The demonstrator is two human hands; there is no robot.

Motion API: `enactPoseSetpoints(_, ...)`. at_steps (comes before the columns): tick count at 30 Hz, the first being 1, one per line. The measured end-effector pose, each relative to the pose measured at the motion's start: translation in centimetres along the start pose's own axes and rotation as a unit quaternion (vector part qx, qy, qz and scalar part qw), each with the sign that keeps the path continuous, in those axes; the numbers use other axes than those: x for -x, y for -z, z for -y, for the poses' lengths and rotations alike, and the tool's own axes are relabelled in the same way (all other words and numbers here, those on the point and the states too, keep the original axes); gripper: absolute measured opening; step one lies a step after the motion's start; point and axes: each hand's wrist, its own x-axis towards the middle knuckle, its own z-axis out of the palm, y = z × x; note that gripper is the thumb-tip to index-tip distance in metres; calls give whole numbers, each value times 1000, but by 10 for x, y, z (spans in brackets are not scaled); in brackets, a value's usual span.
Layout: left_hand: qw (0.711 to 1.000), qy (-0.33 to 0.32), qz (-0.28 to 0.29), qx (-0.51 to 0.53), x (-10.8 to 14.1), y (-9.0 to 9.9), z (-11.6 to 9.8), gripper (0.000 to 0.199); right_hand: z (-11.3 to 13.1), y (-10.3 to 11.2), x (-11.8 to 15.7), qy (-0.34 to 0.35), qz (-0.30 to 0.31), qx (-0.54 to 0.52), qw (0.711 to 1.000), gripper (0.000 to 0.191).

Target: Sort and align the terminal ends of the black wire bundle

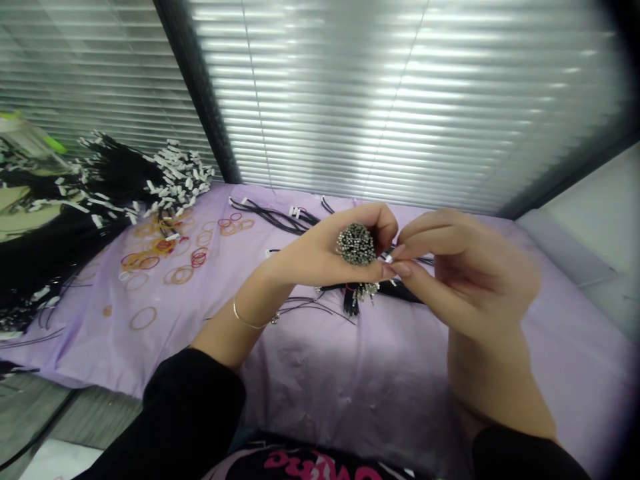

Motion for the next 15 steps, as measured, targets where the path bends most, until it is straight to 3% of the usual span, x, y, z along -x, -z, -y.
enactPoseSetpoints(8,998,-48,12,-47,-1,-3,0,25,8,-1,1,-11,7,21,1000,21)
enactPoseSetpoints(15,997,-39,6,-61,-1,-3,0,27,11,-1,1,-15,17,30,999,20)
